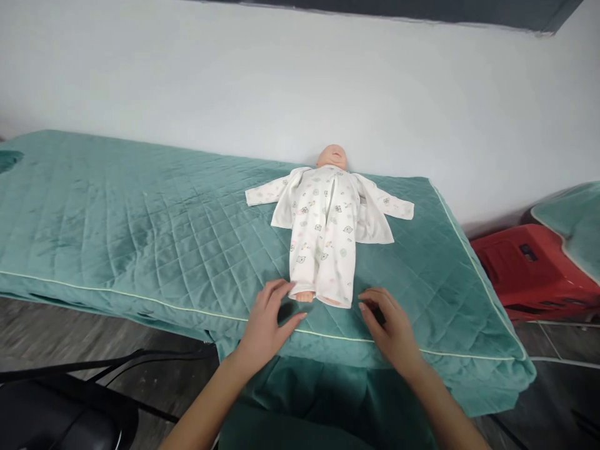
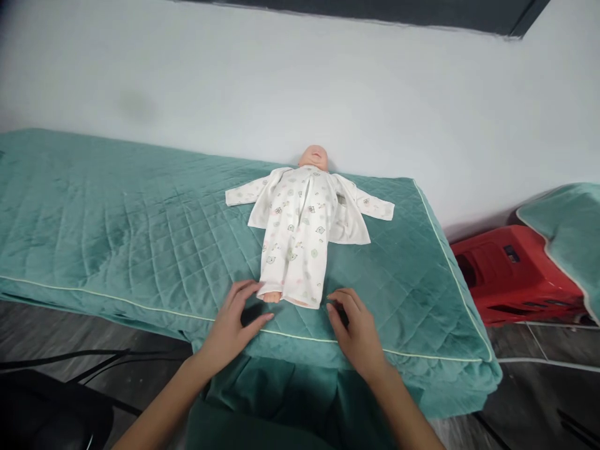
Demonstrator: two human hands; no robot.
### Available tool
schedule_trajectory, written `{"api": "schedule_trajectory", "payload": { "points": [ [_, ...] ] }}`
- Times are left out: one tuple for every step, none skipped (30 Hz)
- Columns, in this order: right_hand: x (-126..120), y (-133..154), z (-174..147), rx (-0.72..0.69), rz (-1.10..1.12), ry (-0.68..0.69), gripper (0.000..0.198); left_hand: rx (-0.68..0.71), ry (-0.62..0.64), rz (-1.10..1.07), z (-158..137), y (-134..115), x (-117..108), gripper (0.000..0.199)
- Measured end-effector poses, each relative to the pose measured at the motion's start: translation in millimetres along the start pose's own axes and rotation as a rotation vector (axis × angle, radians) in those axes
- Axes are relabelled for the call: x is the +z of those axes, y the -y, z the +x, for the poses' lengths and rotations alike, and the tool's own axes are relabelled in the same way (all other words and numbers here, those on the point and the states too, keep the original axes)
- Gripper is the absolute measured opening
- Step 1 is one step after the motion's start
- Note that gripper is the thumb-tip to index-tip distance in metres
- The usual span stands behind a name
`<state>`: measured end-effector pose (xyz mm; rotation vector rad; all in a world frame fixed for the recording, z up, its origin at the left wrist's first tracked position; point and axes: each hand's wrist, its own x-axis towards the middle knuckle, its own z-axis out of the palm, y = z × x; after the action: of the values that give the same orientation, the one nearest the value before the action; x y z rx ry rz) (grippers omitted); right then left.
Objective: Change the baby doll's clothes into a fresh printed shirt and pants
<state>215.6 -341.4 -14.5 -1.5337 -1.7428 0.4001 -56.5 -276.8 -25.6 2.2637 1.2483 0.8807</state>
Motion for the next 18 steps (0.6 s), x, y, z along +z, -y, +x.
{"api": "schedule_trajectory", "payload": {
  "points": [
    [2,1,3,0.012,0.011,-0.006,0.013,-0.012,0.011,-0.005,1,0,3,0.05],
    [5,2,6,0.018,0.022,-0.009,0.013,-0.021,0.002,-0.019,2,0,5,0.047],
    [9,3,9,0.018,0.032,-0.012,0.013,-0.028,-0.02,-0.045,5,-2,8,0.042],
    [12,4,12,0.015,0.039,-0.022,0.014,-0.031,-0.048,-0.081,8,-4,10,0.035],
    [15,4,16,0.01,0.04,-0.037,0.015,-0.03,-0.076,-0.122,11,-7,11,0.027],
    [17,4,19,0.005,0.036,-0.058,0.016,-0.023,-0.1,-0.16,13,-11,12,0.019],
    [18,2,23,-0.002,0.026,-0.083,0.017,-0.005,-0.119,-0.192,15,-14,13,0.013],
    [19,-1,28,-0.011,0.009,-0.112,0.018,0.021,-0.135,-0.214,16,-17,13,0.007],
    [19,-5,33,-0.019,-0.018,-0.142,0.019,0.049,-0.15,-0.226,16,-20,13,0.004],
    [19,-9,38,-0.028,-0.054,-0.171,0.021,0.076,-0.165,-0.23,15,-22,13,0.002],
    [18,-14,43,-0.036,-0.096,-0.193,0.022,0.098,-0.181,-0.232,14,-24,13,0.005],
    [18,-20,49,-0.041,-0.142,-0.209,0.024,0.114,-0.192,-0.234,12,-24,13,0.007],
    [18,-24,54,-0.043,-0.193,-0.215,0.026,0.123,-0.193,-0.241,10,-23,13,0.008],
    [19,-29,60,-0.041,-0.245,-0.214,0.028,0.121,-0.181,-0.257,9,-20,12,0.007],
    [20,-33,66,-0.039,-0.301,-0.208,0.03,0.103,-0.161,-0.283,9,-17,11,0.007],
    [21,-36,72,-0.038,-0.359,-0.2,0.032,0.063,-0.149,-0.314,10,-11,9,0.008],
    [22,-39,78,-0.038,-0.419,-0.19,0.035,0.004,-0.144,-0.338,12,-5,7,0.011],
    [23,-42,85,-0.042,-0.474,-0.179,0.037,-0.058,-0.149,-0.344,17,2,6,0.014]
  ]
}}
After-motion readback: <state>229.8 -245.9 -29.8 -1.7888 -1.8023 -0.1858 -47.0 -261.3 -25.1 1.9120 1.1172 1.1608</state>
